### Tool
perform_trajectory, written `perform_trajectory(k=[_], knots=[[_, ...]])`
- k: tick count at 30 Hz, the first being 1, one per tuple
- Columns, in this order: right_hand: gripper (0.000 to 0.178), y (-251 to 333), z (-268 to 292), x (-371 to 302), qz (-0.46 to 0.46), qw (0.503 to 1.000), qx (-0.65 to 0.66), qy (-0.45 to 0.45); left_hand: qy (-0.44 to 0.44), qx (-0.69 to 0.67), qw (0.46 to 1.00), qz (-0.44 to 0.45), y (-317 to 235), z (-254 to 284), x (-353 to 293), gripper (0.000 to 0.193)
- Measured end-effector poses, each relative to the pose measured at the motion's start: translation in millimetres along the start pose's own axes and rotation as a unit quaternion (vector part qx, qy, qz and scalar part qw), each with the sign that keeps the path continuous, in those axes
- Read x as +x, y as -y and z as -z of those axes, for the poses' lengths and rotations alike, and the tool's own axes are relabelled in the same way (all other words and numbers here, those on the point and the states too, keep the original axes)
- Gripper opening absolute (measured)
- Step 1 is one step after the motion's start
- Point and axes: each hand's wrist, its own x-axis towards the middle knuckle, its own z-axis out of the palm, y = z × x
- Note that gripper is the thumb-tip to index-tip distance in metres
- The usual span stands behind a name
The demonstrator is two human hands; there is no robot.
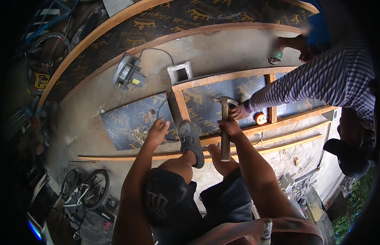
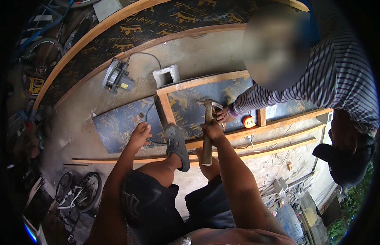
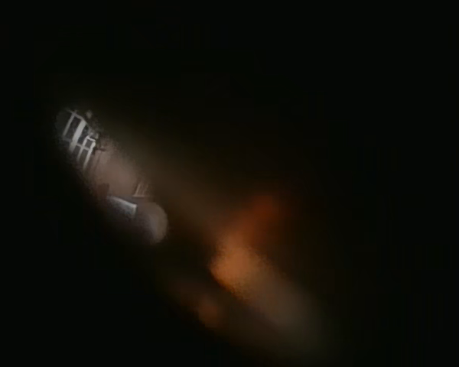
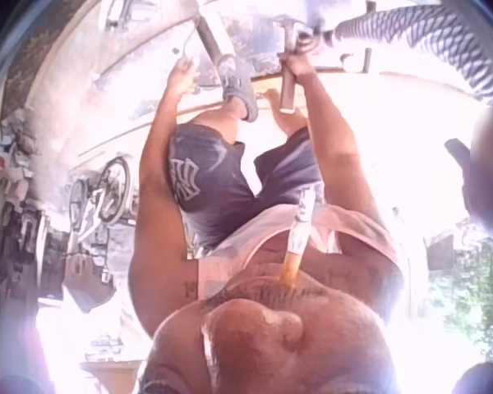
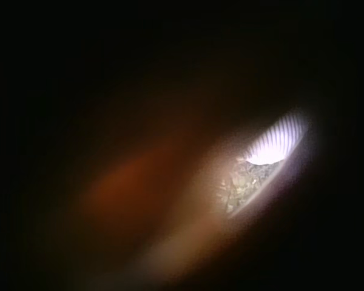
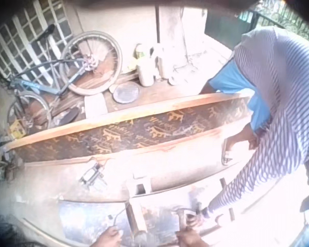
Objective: The person assembles a wooden frame by hammering nails into the joints. They position the frame on the floor, secure the corners with a hammer, and flip the frame to work on different sides.
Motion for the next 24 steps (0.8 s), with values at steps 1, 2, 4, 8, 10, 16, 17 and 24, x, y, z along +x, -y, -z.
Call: perform_trajectory(k=[1,2,4,8,10,16,17,24], knots=[[0.034,-3,-17,-29,-0.043,0.999,0.02,0.019,-0.01,-0.036,0.999,0.01,31,22,-26,0.083],[0.03,-13,-20,-42,-0.061,0.997,0.032,0.024,-0.03,-0.082,0.996,0.034,38,31,-53,0.08],[0.024,-35,-32,-52,-0.094,0.993,0.07,0.022,-0.047,-0.203,0.976,0.062,86,64,-96,0.075],[0.022,-73,-42,-45,-0.14,0.978,0.154,-0.017,-0.132,-0.097,0.985,0.045,49,54,-183,0.082],[0.027,-79,-77,-52,-0.138,0.967,0.213,-0.038,-0.138,0.099,0.982,0.078,54,36,-212,0.096],[0.018,-17,-183,-8,-0.194,0.875,0.434,-0.092,0.015,0.388,0.917,0.096,3,14,-158,0.114],[0.017,10,-207,-4,-0.184,0.866,0.456,-0.095,0.019,0.385,0.917,0.101,2,24,-155,0.113],[0.015,-1,-217,20,-0.084,0.916,0.393,-0.008,0.054,0.371,0.925,0.061,15,82,-132,0.104]])
